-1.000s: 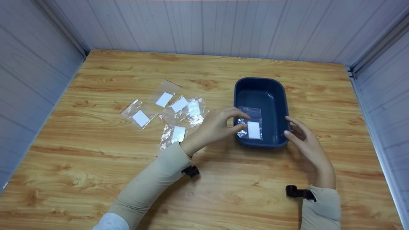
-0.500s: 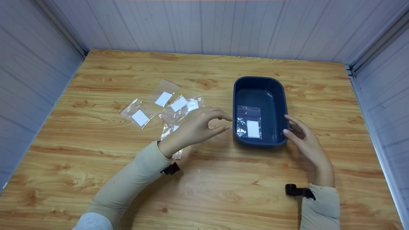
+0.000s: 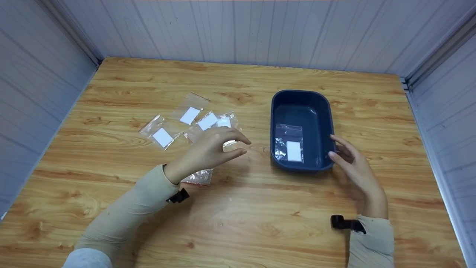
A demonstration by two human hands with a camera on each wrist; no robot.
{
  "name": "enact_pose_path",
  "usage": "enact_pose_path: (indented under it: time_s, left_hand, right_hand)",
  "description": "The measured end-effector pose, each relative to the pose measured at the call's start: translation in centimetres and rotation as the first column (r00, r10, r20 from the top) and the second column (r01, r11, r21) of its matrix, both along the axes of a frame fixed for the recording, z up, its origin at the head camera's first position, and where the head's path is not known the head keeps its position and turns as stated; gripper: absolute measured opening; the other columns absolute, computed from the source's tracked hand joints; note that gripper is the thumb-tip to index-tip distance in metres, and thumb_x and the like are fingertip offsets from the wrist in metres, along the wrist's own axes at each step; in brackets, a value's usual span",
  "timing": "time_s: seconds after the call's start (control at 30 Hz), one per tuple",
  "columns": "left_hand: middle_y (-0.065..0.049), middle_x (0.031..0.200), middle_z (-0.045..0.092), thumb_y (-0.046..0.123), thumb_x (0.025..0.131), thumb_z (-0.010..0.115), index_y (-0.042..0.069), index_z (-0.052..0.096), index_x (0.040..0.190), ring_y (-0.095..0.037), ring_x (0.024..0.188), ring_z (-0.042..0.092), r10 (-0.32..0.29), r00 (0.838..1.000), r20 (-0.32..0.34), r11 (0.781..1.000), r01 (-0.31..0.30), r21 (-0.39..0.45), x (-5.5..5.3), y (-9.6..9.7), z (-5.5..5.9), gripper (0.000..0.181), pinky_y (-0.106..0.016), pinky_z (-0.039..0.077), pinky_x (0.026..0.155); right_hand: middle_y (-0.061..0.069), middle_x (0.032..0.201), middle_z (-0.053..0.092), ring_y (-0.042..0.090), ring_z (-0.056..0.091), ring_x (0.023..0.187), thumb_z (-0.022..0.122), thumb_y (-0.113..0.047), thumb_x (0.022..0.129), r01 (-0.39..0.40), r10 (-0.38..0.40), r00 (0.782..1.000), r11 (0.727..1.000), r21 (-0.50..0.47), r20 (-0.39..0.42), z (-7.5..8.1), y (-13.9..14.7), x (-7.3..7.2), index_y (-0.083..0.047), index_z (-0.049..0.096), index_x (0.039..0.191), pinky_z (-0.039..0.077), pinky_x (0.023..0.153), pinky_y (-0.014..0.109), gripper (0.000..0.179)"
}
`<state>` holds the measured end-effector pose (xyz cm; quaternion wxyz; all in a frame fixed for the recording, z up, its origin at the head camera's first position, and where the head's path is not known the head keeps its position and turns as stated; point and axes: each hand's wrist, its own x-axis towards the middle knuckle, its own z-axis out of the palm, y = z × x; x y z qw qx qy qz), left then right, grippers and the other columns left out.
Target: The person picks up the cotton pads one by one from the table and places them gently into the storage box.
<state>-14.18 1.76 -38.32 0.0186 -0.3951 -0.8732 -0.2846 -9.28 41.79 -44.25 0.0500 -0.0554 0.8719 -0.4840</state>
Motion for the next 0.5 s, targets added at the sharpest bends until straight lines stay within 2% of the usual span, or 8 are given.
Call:
enact_pose_path:
  time_s: [0.17, 0.4, 0.5]
  left_hand:
    - [0.008, 0.115, 0.07, 0.035, 0.096, 0.067, 0.021, 0.072, 0.115, -0.01, 0.108, 0.063, 0.004, 1.0, -0.001, 0.999, -0.004, -0.035, 0.2, -1.2, -0.4, 0.025, -0.028, 0.048, 0.091]
    - [0.006, 0.119, 0.068, 0.032, 0.097, 0.066, 0.02, 0.071, 0.117, -0.012, 0.114, 0.06, -0.06, 0.996, 0.073, 0.997, 0.064, -0.051, 0.2, -3.2, -1.5, 0.024, -0.03, 0.044, 0.099]
    - [0.006, 0.12, 0.067, 0.033, 0.097, 0.065, 0.021, 0.071, 0.118, -0.012, 0.116, 0.059, -0.061, 0.994, 0.086, 0.996, 0.066, -0.062, 0.2, -4.3, -2.1, 0.024, -0.031, 0.043, 0.101]
  right_hand:
    - [-0.003, 0.149, 0.04, -0.005, 0.045, 0.118, 0.052, -0.019, 0.105, 0.003, -0.003, 1.0, 1.0, 0.001, 0.003, 0.1, 0.0, 0.0, -0.018, 0.035, 0.155, 0.038, 0.089, 0.008, 0.053]
    - [0.004, 0.15, 0.04, -0.005, 0.045, 0.118, 0.052, -0.018, 0.104, -0.001, 0.001, 1.0, 1.0, 0.002, -0.001, 0.1, 0.0, 0.0, -0.017, 0.035, 0.155, 0.039, 0.089, 0.008, 0.053]
    - [0.002, 0.15, 0.04, -0.005, 0.045, 0.118, 0.053, -0.018, 0.104, 0.0, 0.0, 1.0, 1.0, 0.012, -0.012, 0.1, -0.1, 0.0, -0.017, 0.036, 0.154, 0.039, 0.088, 0.008, 0.053]
